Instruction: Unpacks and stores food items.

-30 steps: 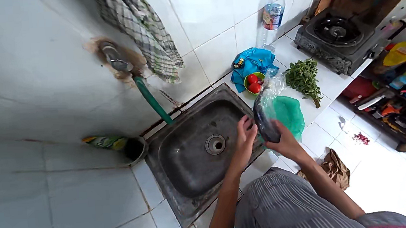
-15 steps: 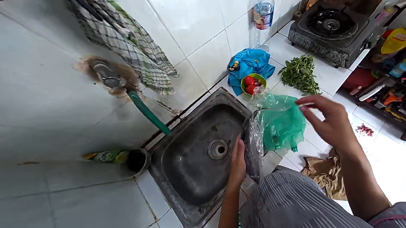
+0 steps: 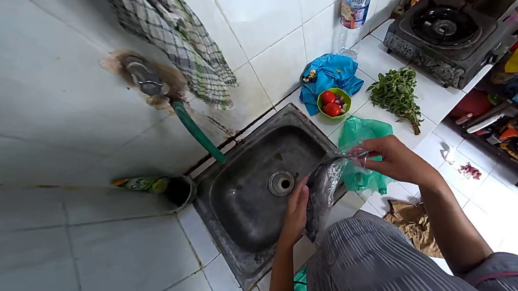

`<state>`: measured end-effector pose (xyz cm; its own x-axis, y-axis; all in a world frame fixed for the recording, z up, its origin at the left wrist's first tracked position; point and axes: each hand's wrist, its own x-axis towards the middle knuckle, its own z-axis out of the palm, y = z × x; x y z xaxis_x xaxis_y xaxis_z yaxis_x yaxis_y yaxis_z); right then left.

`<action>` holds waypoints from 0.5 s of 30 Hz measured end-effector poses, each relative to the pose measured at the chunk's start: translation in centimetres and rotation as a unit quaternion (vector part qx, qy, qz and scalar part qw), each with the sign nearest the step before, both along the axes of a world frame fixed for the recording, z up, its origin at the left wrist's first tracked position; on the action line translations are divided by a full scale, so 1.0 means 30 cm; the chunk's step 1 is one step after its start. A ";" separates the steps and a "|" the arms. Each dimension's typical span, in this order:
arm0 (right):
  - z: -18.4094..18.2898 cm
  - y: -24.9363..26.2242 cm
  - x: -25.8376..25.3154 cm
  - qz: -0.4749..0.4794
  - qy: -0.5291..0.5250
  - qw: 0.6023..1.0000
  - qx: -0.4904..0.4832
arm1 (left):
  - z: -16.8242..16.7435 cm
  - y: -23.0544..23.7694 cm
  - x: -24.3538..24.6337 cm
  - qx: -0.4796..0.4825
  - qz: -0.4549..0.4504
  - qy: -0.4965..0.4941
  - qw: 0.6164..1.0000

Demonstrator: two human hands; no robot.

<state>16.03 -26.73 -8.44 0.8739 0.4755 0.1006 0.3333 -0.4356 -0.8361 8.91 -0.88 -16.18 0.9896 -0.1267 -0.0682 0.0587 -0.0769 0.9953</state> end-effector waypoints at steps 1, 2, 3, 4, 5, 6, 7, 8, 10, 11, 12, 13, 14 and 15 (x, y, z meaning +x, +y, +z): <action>-0.003 0.007 0.002 0.002 0.017 1.000 -0.003 | -0.005 0.007 0.000 -0.001 -0.008 -0.003 1.000; -0.006 0.014 0.005 0.003 0.030 1.000 -0.003 | -0.011 0.013 0.000 -0.003 -0.013 -0.007 1.000; -0.010 0.019 0.009 0.008 0.044 0.999 -0.003 | -0.014 0.018 -0.001 -0.004 -0.013 -0.009 1.000; -0.014 0.024 0.013 0.013 0.052 0.999 -0.005 | -0.015 0.021 -0.002 -0.005 -0.012 -0.009 1.000; -0.017 0.027 0.018 0.019 0.055 0.998 -0.005 | -0.013 0.023 -0.003 -0.008 -0.009 -0.008 1.000; -0.020 0.030 0.022 0.027 0.054 0.998 -0.004 | -0.010 0.025 -0.005 -0.010 -0.004 -0.009 1.000; -0.023 0.032 0.027 0.035 0.054 0.998 -0.003 | -0.007 0.027 -0.006 -0.010 0.003 -0.006 1.000; -0.025 0.034 0.030 0.044 0.056 0.997 -0.002 | -0.001 0.029 -0.008 -0.005 0.013 0.001 1.000; -0.035 0.037 0.035 0.050 0.060 0.997 0.001 | 0.008 0.032 -0.007 0.001 0.033 0.016 0.999; -0.040 0.040 0.036 0.049 0.060 0.997 0.002 | 0.010 0.033 -0.005 -0.002 0.042 0.023 0.999; -0.044 0.043 0.036 0.046 0.061 0.997 0.003 | 0.008 0.034 -0.002 -0.005 0.053 0.030 0.998; -0.046 0.046 0.037 0.041 0.063 0.997 0.003 | 0.007 0.036 0.003 -0.010 0.059 0.039 0.997; -0.047 0.049 0.038 0.035 0.062 0.997 0.003 | 0.006 0.039 0.007 -0.017 0.064 0.050 0.997; -0.052 0.053 0.039 0.030 0.057 0.998 0.003 | 0.001 0.041 0.011 -0.024 0.070 0.061 0.995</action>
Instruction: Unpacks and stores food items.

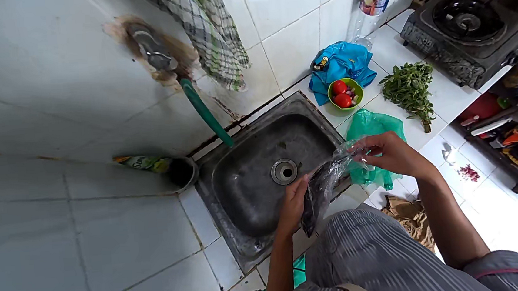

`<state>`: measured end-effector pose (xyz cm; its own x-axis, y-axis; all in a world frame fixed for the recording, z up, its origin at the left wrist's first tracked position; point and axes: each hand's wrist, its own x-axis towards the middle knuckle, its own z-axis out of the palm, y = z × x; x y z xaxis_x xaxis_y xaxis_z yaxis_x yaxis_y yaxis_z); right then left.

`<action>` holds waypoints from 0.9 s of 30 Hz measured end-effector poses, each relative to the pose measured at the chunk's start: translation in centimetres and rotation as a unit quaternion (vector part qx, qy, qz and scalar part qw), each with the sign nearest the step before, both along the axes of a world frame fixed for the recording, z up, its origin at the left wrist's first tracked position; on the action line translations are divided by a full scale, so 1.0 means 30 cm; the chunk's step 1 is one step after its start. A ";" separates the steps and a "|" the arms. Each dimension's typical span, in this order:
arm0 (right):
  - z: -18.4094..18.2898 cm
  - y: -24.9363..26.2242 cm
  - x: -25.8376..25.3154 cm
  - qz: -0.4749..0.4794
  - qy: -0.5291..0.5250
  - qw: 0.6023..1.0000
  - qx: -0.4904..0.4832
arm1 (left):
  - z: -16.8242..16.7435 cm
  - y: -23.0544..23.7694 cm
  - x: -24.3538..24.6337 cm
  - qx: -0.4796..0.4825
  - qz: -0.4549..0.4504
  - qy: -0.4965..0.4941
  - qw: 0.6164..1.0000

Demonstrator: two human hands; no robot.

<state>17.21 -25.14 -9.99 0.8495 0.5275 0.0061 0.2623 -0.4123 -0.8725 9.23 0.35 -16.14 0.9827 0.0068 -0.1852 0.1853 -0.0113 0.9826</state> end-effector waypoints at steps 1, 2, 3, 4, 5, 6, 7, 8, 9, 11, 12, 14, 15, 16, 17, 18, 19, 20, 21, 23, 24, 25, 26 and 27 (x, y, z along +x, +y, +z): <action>-0.004 0.003 0.000 -0.003 -0.005 1.000 0.000 | -0.006 0.002 0.002 -0.008 0.007 0.011 1.000; -0.006 0.006 0.001 -0.002 -0.010 1.000 -0.001 | -0.011 0.006 0.004 -0.020 0.010 0.019 1.000; -0.010 0.008 0.003 -0.001 -0.014 1.000 -0.001 | -0.019 0.010 0.006 -0.031 0.011 0.024 0.999; -0.014 0.010 0.003 -0.002 -0.013 1.000 -0.001 | -0.027 0.012 0.008 -0.039 0.013 0.026 0.999; -0.018 0.011 0.002 -0.003 -0.007 1.000 -0.001 | -0.034 0.011 0.010 -0.045 0.017 0.029 0.998; -0.023 0.013 0.001 -0.006 0.004 1.000 0.000 | -0.041 0.008 0.012 -0.050 0.024 0.036 0.998; -0.031 0.014 -0.002 -0.011 0.019 1.000 0.004 | -0.047 0.002 0.013 -0.055 0.032 0.047 0.997; -0.044 0.014 -0.004 -0.019 0.037 0.999 0.015 | -0.050 -0.007 0.013 -0.060 0.038 0.061 0.996; -0.061 0.013 -0.006 -0.028 0.059 0.997 0.031 | -0.055 -0.019 0.011 -0.064 0.041 0.074 0.994; -0.095 0.011 -0.008 -0.045 0.116 0.991 0.055 | -0.074 -0.047 0.007 -0.073 0.038 0.099 0.992; -0.114 0.008 -0.010 -0.051 0.148 0.985 0.067 | -0.080 -0.060 0.004 -0.074 0.032 0.118 0.990; -0.149 -0.003 -0.015 -0.063 0.205 0.973 0.085 | -0.078 -0.078 0.000 -0.063 0.015 0.170 0.983; -0.167 -0.009 -0.018 -0.073 0.228 0.967 0.090 | -0.070 -0.080 -0.003 -0.058 0.001 0.199 0.978; -0.187 -0.016 -0.023 -0.085 0.245 0.961 0.093 | -0.062 -0.076 -0.007 -0.056 -0.019 0.224 0.973; -0.206 -0.023 -0.028 -0.092 0.259 0.957 0.093 | -0.054 -0.066 -0.013 -0.062 -0.047 0.239 0.968; -0.223 -0.030 -0.034 -0.096 0.271 0.953 0.091 | -0.047 -0.051 -0.020 -0.069 -0.081 0.239 0.965; -0.242 -0.037 -0.040 -0.096 0.282 0.950 0.091 | -0.040 -0.033 -0.028 -0.072 -0.114 0.228 0.964; -0.263 -0.043 -0.047 -0.094 0.293 0.947 0.094 | -0.035 -0.013 -0.033 -0.071 -0.141 0.216 0.964; -0.285 -0.046 -0.054 -0.094 0.305 0.942 0.104 | -0.031 0.006 -0.035 -0.061 -0.161 0.209 0.963; -0.309 -0.036 -0.069 -0.112 0.326 0.929 0.132 | -0.011 0.040 -0.037 -0.019 -0.179 0.200 0.963; -0.314 -0.026 -0.075 -0.127 0.330 0.924 0.145 | 0.007 0.055 -0.035 0.007 -0.185 0.196 0.963; -0.315 -0.016 -0.080 -0.140 0.330 0.921 0.154 | 0.021 0.069 -0.033 0.032 -0.190 0.190 0.963; -0.314 -0.008 -0.082 -0.150 0.327 0.919 0.160 | 0.029 0.081 -0.032 0.055 -0.193 0.181 0.963; -0.311 0.000 -0.082 -0.160 0.323 0.918 0.165 | 0.034 0.092 -0.029 0.070 -0.196 0.171 0.963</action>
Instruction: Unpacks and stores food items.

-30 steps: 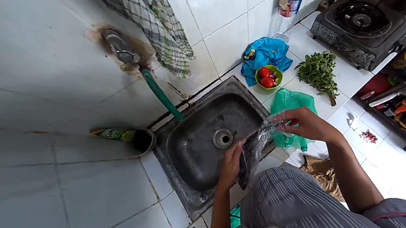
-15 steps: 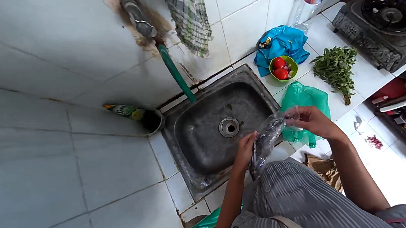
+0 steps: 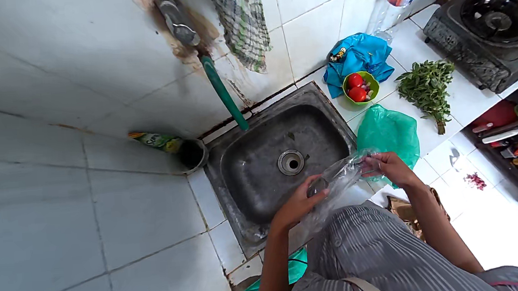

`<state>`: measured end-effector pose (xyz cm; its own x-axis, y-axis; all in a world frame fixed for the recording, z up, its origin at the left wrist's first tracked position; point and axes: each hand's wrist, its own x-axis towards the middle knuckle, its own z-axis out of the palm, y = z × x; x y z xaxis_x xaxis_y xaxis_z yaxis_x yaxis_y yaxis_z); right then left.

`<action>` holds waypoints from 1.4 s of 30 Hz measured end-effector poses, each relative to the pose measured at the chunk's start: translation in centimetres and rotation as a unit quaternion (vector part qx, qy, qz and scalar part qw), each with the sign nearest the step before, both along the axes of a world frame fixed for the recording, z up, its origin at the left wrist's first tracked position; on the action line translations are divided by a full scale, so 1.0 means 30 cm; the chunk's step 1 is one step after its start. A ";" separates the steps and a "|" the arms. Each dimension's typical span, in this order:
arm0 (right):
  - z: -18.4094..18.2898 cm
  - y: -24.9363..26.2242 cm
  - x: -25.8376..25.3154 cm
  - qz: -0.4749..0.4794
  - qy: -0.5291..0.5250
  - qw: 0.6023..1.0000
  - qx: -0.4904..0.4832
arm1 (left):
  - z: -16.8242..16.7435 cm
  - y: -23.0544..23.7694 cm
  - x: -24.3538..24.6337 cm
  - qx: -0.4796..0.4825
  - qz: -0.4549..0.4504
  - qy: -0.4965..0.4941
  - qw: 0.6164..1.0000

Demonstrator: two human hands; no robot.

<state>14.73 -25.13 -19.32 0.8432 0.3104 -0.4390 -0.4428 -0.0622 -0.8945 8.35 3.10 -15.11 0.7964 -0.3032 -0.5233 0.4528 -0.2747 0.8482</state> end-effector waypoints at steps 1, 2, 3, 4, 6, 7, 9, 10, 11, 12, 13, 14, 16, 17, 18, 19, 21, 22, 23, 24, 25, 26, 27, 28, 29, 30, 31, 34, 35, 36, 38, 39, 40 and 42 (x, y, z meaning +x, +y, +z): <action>0.006 0.008 0.001 -0.014 -0.004 1.000 0.001 | 0.004 0.008 0.003 0.011 -0.002 -0.013 1.000; 0.013 0.015 0.003 -0.030 -0.008 1.000 0.005 | 0.010 0.012 0.006 0.016 0.001 -0.025 1.000; 0.018 0.021 0.007 -0.049 -0.014 0.999 0.011 | 0.019 0.012 0.008 0.017 0.012 -0.039 0.999; 0.019 0.024 0.010 -0.073 -0.021 0.997 0.027 | 0.031 0.008 0.010 0.014 0.024 -0.054 0.998; 0.021 0.039 0.015 -0.129 -0.035 0.988 0.079 | 0.053 0.001 0.016 -0.005 0.043 -0.087 0.995; 0.022 0.050 0.017 -0.152 -0.036 0.982 0.109 | 0.066 -0.004 0.022 -0.015 0.048 -0.100 0.994; 0.020 0.071 0.020 -0.171 -0.036 0.972 0.160 | 0.098 -0.018 0.036 -0.025 0.055 -0.120 0.991; 0.014 0.078 0.022 -0.167 -0.040 0.969 0.178 | 0.112 -0.026 0.044 -0.025 0.055 -0.127 0.990; 0.006 0.082 0.026 -0.157 -0.044 0.968 0.192 | 0.124 -0.032 0.055 -0.024 0.052 -0.129 0.990; -0.003 0.085 0.030 -0.145 -0.043 0.967 0.204 | 0.136 -0.037 0.065 -0.019 0.046 -0.128 0.991; -0.009 0.089 0.033 -0.136 -0.032 0.966 0.217 | 0.149 -0.042 0.076 -0.011 0.037 -0.122 0.992; -0.015 0.096 0.035 -0.128 -0.016 0.965 0.227 | 0.165 -0.047 0.089 0.005 0.022 -0.113 0.993; -0.025 0.123 0.032 -0.125 0.023 0.961 0.245 | 0.212 -0.056 0.122 0.069 -0.029 -0.102 0.992; -0.033 0.140 0.027 -0.130 0.044 0.956 0.260 | 0.245 -0.063 0.141 0.109 -0.063 -0.100 0.987; -0.040 0.158 0.021 -0.140 0.068 0.948 0.277 | 0.282 -0.072 0.158 0.151 -0.092 -0.105 0.979; -0.045 0.179 0.014 -0.155 0.092 0.938 0.295 | 0.320 -0.087 0.173 0.196 -0.111 -0.112 0.968; -0.047 0.214 0.006 -0.192 0.132 0.914 0.332 | 0.390 -0.121 0.197 0.277 -0.136 -0.124 0.943; -0.045 0.225 0.005 -0.207 0.145 0.904 0.346 | 0.417 -0.136 0.205 0.307 -0.146 -0.130 0.931; -0.042 0.233 0.005 -0.220 0.153 0.895 0.356 | 0.440 -0.151 0.212 0.331 -0.154 -0.140 0.920; -0.038 0.239 0.005 -0.232 0.159 0.888 0.363 | 0.457 -0.164 0.218 0.351 -0.163 -0.151 0.910; -0.036 0.241 0.004 -0.240 0.161 0.883 0.370 | 0.471 -0.177 0.223 0.366 -0.173 -0.161 0.900; -0.038 0.241 0.002 -0.246 0.159 0.879 0.376 | 0.481 -0.191 0.226 0.377 -0.178 -0.173 0.892; -0.041 0.238 0.001 -0.250 0.154 0.876 0.383 | 0.489 -0.202 0.229 0.383 -0.180 -0.185 0.887; -0.042 0.233 -0.001 -0.255 0.151 0.872 0.390 | 0.495 -0.210 0.232 0.382 -0.179 -0.199 0.884; -0.041 0.228 -0.004 -0.261 0.150 0.868 0.394 | 0.498 -0.213 0.233 0.376 -0.173 -0.217 0.884; -0.040 0.222 -0.006 -0.264 0.149 0.866 0.397 | 0.502 -0.214 0.232 0.363 -0.162 -0.238 0.886; -0.041 0.217 -0.007 -0.268 0.147 0.866 0.397 | 0.506 -0.211 0.232 0.347 -0.149 -0.259 0.889; -0.050 0.200 -0.008 -0.279 0.134 0.866 0.393 | 0.525 -0.196 0.233 0.313 -0.111 -0.329 0.884; -0.054 0.192 -0.007 -0.280 0.127 0.866 0.395 | 0.535 -0.188 0.232 0.306 -0.098 -0.353 0.879; -0.055 0.184 -0.004 -0.286 0.121 0.864 0.397 | 0.545 -0.177 0.230 0.301 -0.084 -0.374 0.873; -0.056 0.167 0.001 -0.301 0.106 0.858 0.402 | 0.561 -0.149 0.225 0.302 -0.060 -0.402 0.862; -0.058 0.159 0.005 -0.308 0.097 0.856 0.403 | 0.567 -0.130 0.222 0.306 -0.049 -0.408 0.859; -0.060 0.152 0.009 -0.317 0.088 0.855 0.400 | 0.573 -0.109 0.217 0.309 -0.039 -0.407 0.858; -0.066 0.135 0.016 -0.329 0.072 0.854 0.396 | 0.578 -0.059 0.200 0.314 -0.020 -0.407 0.858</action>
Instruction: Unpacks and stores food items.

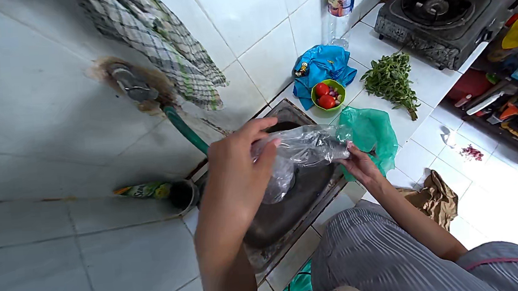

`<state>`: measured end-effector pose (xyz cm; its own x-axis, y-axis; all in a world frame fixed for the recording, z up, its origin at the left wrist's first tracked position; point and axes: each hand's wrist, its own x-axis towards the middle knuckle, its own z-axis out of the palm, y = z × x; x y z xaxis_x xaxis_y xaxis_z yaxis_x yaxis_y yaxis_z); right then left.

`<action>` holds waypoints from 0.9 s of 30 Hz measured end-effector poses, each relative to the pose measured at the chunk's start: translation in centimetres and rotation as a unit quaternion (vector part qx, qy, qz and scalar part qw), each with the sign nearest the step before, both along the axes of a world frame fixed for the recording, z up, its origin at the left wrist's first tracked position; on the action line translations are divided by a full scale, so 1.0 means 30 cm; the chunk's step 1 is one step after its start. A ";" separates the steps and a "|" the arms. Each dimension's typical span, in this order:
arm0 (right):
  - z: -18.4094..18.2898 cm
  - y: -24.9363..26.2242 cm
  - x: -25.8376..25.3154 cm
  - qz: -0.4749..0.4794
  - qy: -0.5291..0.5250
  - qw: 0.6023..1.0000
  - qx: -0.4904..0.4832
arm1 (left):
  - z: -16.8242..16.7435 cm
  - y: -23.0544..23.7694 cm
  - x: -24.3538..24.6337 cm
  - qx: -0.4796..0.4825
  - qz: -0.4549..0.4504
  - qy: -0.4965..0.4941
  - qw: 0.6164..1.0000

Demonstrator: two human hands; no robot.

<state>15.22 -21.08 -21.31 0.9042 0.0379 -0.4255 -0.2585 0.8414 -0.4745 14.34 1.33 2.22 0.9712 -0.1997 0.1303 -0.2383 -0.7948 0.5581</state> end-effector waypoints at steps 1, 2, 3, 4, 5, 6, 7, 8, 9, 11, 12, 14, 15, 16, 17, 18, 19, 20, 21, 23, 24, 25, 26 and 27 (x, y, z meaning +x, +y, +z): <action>-0.003 -0.010 0.003 -0.007 -0.006 1.000 -0.001 | -0.002 0.029 -0.013 -0.003 0.009 -0.003 1.000; -0.006 -0.020 0.006 -0.015 -0.012 1.000 0.000 | -0.007 0.060 -0.028 -0.007 0.015 -0.005 1.000; -0.008 -0.030 0.009 -0.022 -0.020 1.000 -0.001 | -0.017 0.093 -0.044 -0.014 0.020 -0.011 1.000; -0.007 -0.040 0.013 -0.029 -0.029 0.999 -0.004 | -0.033 0.127 -0.060 -0.025 0.025 -0.019 0.999; -0.001 -0.051 0.018 -0.034 -0.036 0.999 -0.011 | -0.051 0.158 -0.077 -0.037 0.028 -0.022 0.999; 0.008 -0.062 0.023 -0.041 -0.042 0.998 -0.013 | -0.069 0.186 -0.094 -0.054 0.030 -0.022 0.998; 0.016 -0.075 0.028 -0.045 -0.052 0.998 -0.016 | -0.088 0.209 -0.112 -0.076 0.034 -0.017 0.996; 0.025 -0.088 0.033 -0.048 -0.063 0.997 -0.023 | -0.110 0.226 -0.129 -0.106 0.040 -0.010 0.994; 0.035 -0.102 0.039 -0.051 -0.074 0.995 -0.032 | -0.135 0.239 -0.145 -0.140 0.050 0.000 0.989; 0.056 -0.134 0.054 -0.052 -0.100 0.992 -0.057 | -0.196 0.260 -0.175 -0.208 0.079 0.034 0.974; 0.065 -0.152 0.063 -0.054 -0.112 0.990 -0.067 | -0.233 0.265 -0.188 -0.250 0.097 0.053 0.962; 0.092 -0.186 0.076 -0.063 -0.131 0.986 -0.078 | -0.309 0.261 -0.212 -0.357 0.125 0.103 0.920; 0.114 -0.199 0.080 -0.072 -0.136 0.985 -0.080 | -0.348 0.254 -0.221 -0.416 0.132 0.128 0.891; 0.139 -0.211 0.083 -0.082 -0.139 0.984 -0.082 | -0.386 0.243 -0.229 -0.467 0.141 0.148 0.861; 0.166 -0.221 0.085 -0.090 -0.142 0.982 -0.086 | -0.421 0.228 -0.233 -0.507 0.151 0.161 0.833; 0.194 -0.230 0.086 -0.095 -0.147 0.980 -0.091 | -0.455 0.210 -0.235 -0.542 0.161 0.170 0.807; 0.224 -0.236 0.084 -0.096 -0.151 0.979 -0.097 | -0.487 0.192 -0.234 -0.575 0.164 0.180 0.781; 0.252 -0.240 0.083 -0.094 -0.156 0.978 -0.098 | -0.517 0.172 -0.230 -0.611 0.159 0.192 0.751; 0.278 -0.239 0.081 -0.089 -0.160 0.978 -0.096 | -0.545 0.152 -0.226 -0.650 0.148 0.208 0.716; 0.326 -0.218 0.070 -0.060 -0.166 0.978 -0.107 | -0.584 0.107 -0.216 -0.699 0.141 0.242 0.658; 0.348 -0.197 0.062 -0.039 -0.165 0.978 -0.120 | -0.596 0.082 -0.211 -0.711 0.147 0.253 0.639; 0.364 -0.171 0.055 -0.014 -0.163 0.977 -0.136 | -0.607 0.061 -0.206 -0.721 0.151 0.262 0.624; 0.373 -0.144 0.050 0.017 -0.160 0.976 -0.146 | -0.618 0.045 -0.202 -0.732 0.152 0.268 0.608; 0.376 -0.116 0.048 0.053 -0.155 0.974 -0.154 | -0.626 0.032 -0.198 -0.744 0.152 0.271 0.592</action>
<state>16.67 -24.56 -10.03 0.9891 0.0523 -0.1376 -0.1400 0.6231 -0.7695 8.41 2.29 -16.55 0.9125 -0.0599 -0.4047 0.3232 0.7120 0.6234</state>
